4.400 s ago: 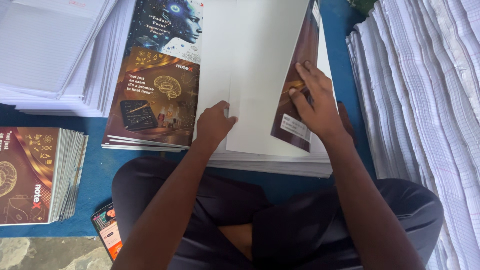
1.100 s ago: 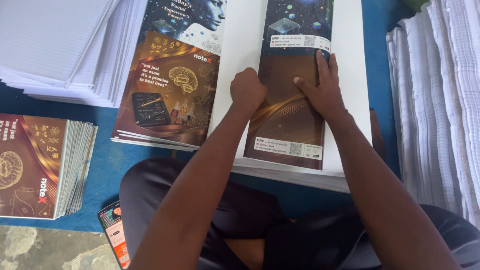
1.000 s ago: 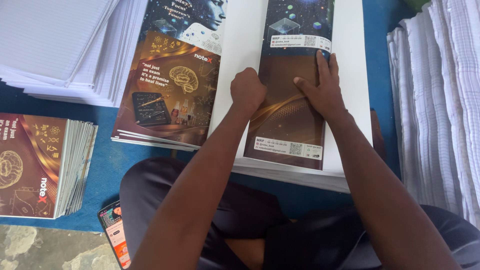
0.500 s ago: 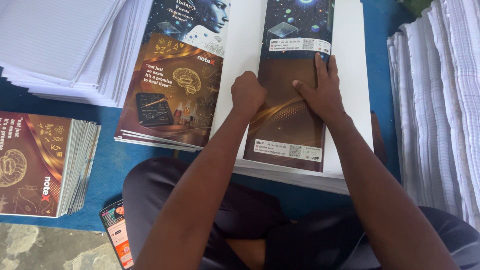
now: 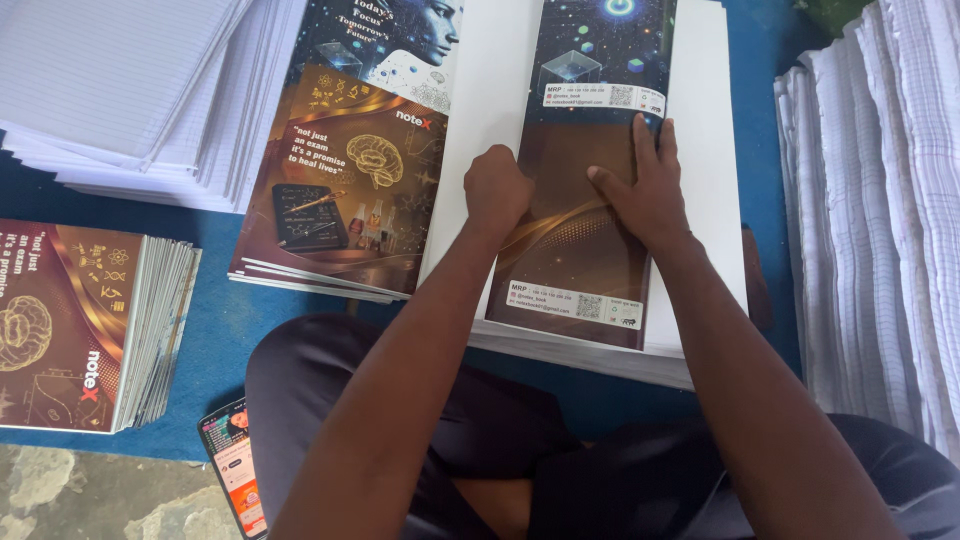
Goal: The person sits on the floor and repeatedly folds the cover of a notebook inward, then uses a small wooden block to press and crease the fold. They handle multiple notebooks from a stack, repeating the folding and pressing action on each one.
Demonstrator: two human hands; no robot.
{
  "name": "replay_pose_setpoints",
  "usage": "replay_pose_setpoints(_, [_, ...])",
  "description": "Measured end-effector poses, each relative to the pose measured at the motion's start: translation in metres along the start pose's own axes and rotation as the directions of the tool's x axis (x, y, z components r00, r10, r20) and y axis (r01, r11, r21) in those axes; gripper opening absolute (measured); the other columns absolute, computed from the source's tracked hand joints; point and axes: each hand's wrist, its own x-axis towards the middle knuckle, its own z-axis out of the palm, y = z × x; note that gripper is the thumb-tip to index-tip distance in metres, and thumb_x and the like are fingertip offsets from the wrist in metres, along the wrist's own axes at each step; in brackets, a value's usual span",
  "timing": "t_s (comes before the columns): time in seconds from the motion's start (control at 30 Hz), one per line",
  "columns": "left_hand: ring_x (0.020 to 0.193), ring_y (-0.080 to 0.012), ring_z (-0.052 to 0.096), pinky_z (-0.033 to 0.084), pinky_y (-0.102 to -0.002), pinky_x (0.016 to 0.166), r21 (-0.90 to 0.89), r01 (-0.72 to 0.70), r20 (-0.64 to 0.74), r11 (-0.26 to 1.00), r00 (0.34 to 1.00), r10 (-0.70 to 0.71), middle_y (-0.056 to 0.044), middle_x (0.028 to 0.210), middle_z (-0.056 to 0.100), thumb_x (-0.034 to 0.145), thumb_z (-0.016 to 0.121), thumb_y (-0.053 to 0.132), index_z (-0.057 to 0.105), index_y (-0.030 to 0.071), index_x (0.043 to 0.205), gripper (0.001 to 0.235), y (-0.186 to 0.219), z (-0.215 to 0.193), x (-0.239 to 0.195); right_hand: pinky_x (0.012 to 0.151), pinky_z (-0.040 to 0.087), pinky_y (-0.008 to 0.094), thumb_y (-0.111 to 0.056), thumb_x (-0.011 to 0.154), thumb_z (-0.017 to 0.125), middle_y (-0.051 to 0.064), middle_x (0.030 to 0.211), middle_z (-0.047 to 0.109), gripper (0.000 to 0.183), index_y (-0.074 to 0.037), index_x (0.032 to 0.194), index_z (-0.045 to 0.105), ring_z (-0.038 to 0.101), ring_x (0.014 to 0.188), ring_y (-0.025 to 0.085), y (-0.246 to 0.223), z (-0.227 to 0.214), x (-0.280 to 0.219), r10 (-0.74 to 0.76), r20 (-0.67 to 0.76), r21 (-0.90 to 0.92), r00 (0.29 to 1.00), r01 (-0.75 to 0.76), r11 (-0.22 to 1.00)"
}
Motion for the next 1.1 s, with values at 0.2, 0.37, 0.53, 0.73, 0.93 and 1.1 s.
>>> replay_pose_setpoints(0.2, [0.087, -0.0401, 0.072, 0.058, -0.047, 0.081, -0.023, -0.025, -0.033, 0.999, 0.999, 0.024, -0.021, 0.088, 0.073, 0.075, 0.078, 0.016, 0.069, 0.001, 0.085, 0.02, -0.004, 0.007, 0.001, 0.119, 0.033, 0.055, -0.055, 0.091, 0.072, 0.039, 0.165, 0.006, 0.099, -0.007, 0.164, 0.025, 0.015, 0.152, 0.056, 0.001, 0.004, 0.003, 0.004, 0.036, -0.129, 0.999, 0.001, 0.992])
replay_pose_setpoints(0.37, [0.084, -0.0419, 0.072, 0.059, -0.049, 0.078, 0.009, -0.096, -0.135, 0.995, 0.986, 0.096, -0.023, 0.088, 0.071, 0.08, 0.073, 0.014, 0.067, 0.001, 0.087, 0.016, -0.007, 0.017, -0.004, 0.118, 0.032, 0.058, -0.059, 0.091, 0.066, 0.038, 0.165, 0.002, 0.101, -0.009, 0.165, 0.02, 0.011, 0.151, 0.06, 0.006, 0.009, 0.002, 0.048, 0.083, -0.226, 0.995, -0.029, 0.974])
replay_pose_setpoints(0.53, [0.085, -0.0451, 0.071, 0.059, -0.051, 0.074, 0.044, -0.116, -0.135, 0.992, 0.984, 0.121, -0.027, 0.095, 0.066, 0.078, 0.073, 0.013, 0.065, -0.001, 0.091, 0.021, -0.001, 0.016, -0.01, 0.118, 0.031, 0.062, -0.065, 0.094, 0.059, 0.04, 0.164, 0.0, 0.099, -0.008, 0.165, 0.019, 0.007, 0.15, 0.063, 0.013, 0.015, 0.004, 0.031, 0.103, -0.354, 0.994, 0.008, 0.935])
replay_pose_setpoints(0.73, [0.107, -0.0487, 0.059, 0.056, -0.051, 0.086, 0.102, -0.04, 0.123, 0.994, 0.992, 0.027, -0.03, 0.12, 0.053, 0.084, 0.067, 0.012, 0.065, 0.013, 0.126, 0.042, 0.019, 0.002, -0.008, 0.117, 0.033, 0.061, -0.066, 0.095, 0.055, 0.04, 0.164, 0.004, 0.097, -0.007, 0.164, 0.021, 0.01, 0.15, 0.063, 0.011, 0.016, 0.003, 0.031, 0.105, -0.41, 0.994, 0.015, 0.912])
replay_pose_setpoints(0.93, [0.13, -0.0331, 0.045, 0.047, -0.051, 0.098, 0.441, -0.15, 0.331, 0.885, 0.944, -0.005, -0.012, 0.141, 0.045, 0.09, 0.065, 0.025, 0.073, 0.018, 0.115, 0.027, 0.055, -0.011, 0.011, 0.117, 0.026, 0.064, -0.068, 0.093, 0.052, 0.035, 0.165, 0.011, 0.094, -0.011, 0.163, 0.027, 0.012, 0.152, 0.056, 0.006, 0.014, 0.002, 0.026, 0.086, -0.518, 0.996, 0.022, 0.855])
replay_pose_setpoints(1.1, [0.132, -0.0252, 0.052, 0.044, -0.049, 0.104, 0.431, -0.313, 0.485, 0.846, 0.871, 0.076, -0.005, 0.132, 0.062, 0.082, 0.08, 0.035, 0.073, 0.013, 0.118, 0.043, 0.074, -0.031, 0.019, 0.118, 0.019, 0.066, -0.073, 0.09, 0.051, 0.034, 0.165, 0.016, 0.094, -0.01, 0.159, 0.038, 0.012, 0.153, 0.053, 0.008, 0.01, 0.006, -0.036, 0.092, -0.578, 0.995, 0.083, 0.812])
